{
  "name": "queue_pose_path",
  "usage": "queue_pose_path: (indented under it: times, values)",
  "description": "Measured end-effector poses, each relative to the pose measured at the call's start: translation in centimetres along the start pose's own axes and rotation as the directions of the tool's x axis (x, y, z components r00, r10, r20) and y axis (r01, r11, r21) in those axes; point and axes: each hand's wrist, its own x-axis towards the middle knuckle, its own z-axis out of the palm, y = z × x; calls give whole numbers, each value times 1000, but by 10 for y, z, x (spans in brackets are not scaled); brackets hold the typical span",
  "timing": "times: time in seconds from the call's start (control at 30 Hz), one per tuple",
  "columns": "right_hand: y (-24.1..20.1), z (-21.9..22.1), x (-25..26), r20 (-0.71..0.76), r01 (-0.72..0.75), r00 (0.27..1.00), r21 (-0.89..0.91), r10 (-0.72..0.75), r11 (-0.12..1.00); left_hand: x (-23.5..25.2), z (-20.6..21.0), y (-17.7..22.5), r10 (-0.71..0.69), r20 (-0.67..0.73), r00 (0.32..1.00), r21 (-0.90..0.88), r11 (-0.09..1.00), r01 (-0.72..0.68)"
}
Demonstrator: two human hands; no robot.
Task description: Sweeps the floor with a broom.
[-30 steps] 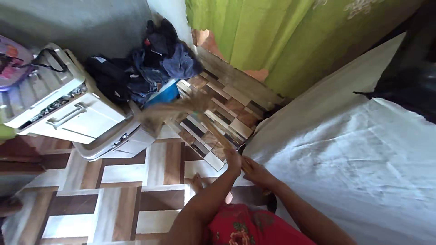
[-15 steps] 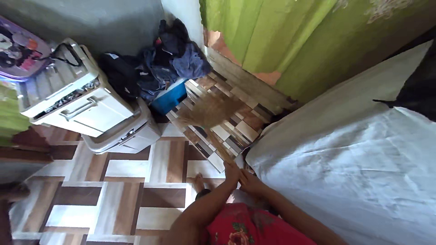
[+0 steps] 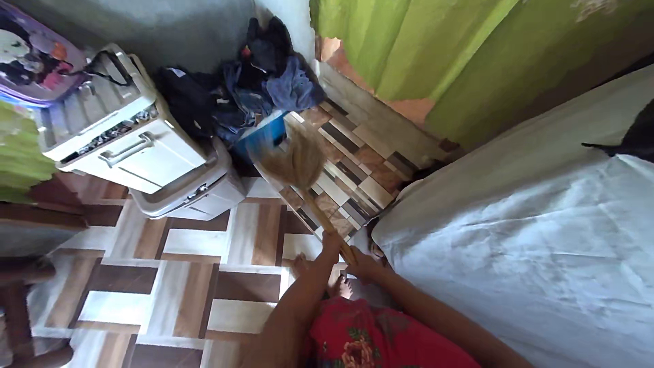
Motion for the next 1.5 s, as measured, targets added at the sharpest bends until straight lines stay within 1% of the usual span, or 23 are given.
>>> queue_pose_path:
  times: [0.07, 0.13, 0.17, 0.23, 0.3, 0.4, 0.47, 0.53, 0.6, 0.67, 0.7, 0.77, 0.83, 0.9, 1.0, 1.07, 1.13, 1.17, 1.23, 1.33, 1.37, 1.43, 1.5]
  values:
    - [16, -1, 4, 48, 30, 998, 50, -32, 998, -2, 1, -16, -55, -76, 996, -1, 998, 55]
    - [29, -10, 3, 42, 95, 994, 41, -97, 995, -10, 7, -18, -37, -126, 991, -7, 999, 36]
    - [34, -16, -1, 26, 139, 990, 30, -140, 990, -17, 10, -13, -2, -125, 992, -17, 1000, 0]
    - [32, -29, -17, -19, 155, 988, 57, -154, 986, -29, 15, 4, 103, -80, 991, -7, 995, -104]
    - [28, -35, -30, -87, 142, 988, 124, -131, 982, -29, 19, 23, 194, 5, 981, 21, 981, -194]
    - [24, -33, -27, -153, 133, 983, 200, -103, 971, -17, 22, 40, 252, 96, 963, 59, 964, -258]
    - [24, -24, -17, -182, 107, 981, 245, -62, 964, -6, 22, 38, 219, 126, 968, 76, 970, -230]
    - [25, -13, -11, -162, 58, 987, 260, -15, 964, 0, 19, 25, 156, 132, 979, 61, 984, -165]
    - [29, -5, -10, -91, -3, 996, 239, 26, 971, -1, 15, 0, 72, 110, 991, 76, 994, -80]
    - [39, 0, -13, -3, -48, 999, 179, 49, 983, -11, 12, -26, -8, 53, 999, 128, 992, 1]
    - [47, 1, -14, 28, -43, 999, 136, 39, 990, -20, 13, -35, -37, 20, 999, 136, 990, 34]
    - [58, -5, -22, 62, 25, 998, 61, -29, 998, -34, 18, -48, -43, -35, 998, 105, 993, 46]
    - [61, -19, -37, 34, 65, 997, 63, -67, 996, -44, 27, -44, 16, -38, 999, 70, 997, -14]
    - [64, -32, -50, -53, 85, 996, 143, -78, 986, -48, 36, -26, 146, 4, 989, 68, 987, -146]
    - [54, -41, -59, -216, 113, 975, 237, -61, 965, -43, 45, 11, 349, 111, 930, 64, 932, -357]
    - [49, -34, -51, -313, 142, 948, 272, -52, 952, -31, 46, 29, 397, 173, 901, 83, 906, -415]
    - [41, -21, -39, -352, 150, 935, 310, -33, 939, -17, 42, 36, 355, 234, 905, 110, 915, -388]
    - [33, -15, -36, -346, 146, 938, 326, -26, 934, -12, 38, 36, 319, 247, 915, 128, 925, -357]
    - [21, -7, -32, -288, 99, 958, 340, 3, 935, -5, 24, 30, 222, 253, 942, 158, 951, -267]
    - [17, -1, -24, -137, 10, 990, 293, 32, 956, -10, 3, 13, 83, 187, 979, 136, 985, -110]
    - [19, 1, -21, -113, 10, 993, 265, 21, 964, -12, -3, 8, 67, 162, 984, 131, 987, -88]
    - [20, 2, -18, -119, 50, 993, 185, -28, 982, -21, -11, 8, 61, 114, 992, 122, 990, -75]
    - [7, -10, -34, -151, 67, 987, 125, -47, 990, -29, -11, 21, 138, 113, 984, 95, 984, -149]
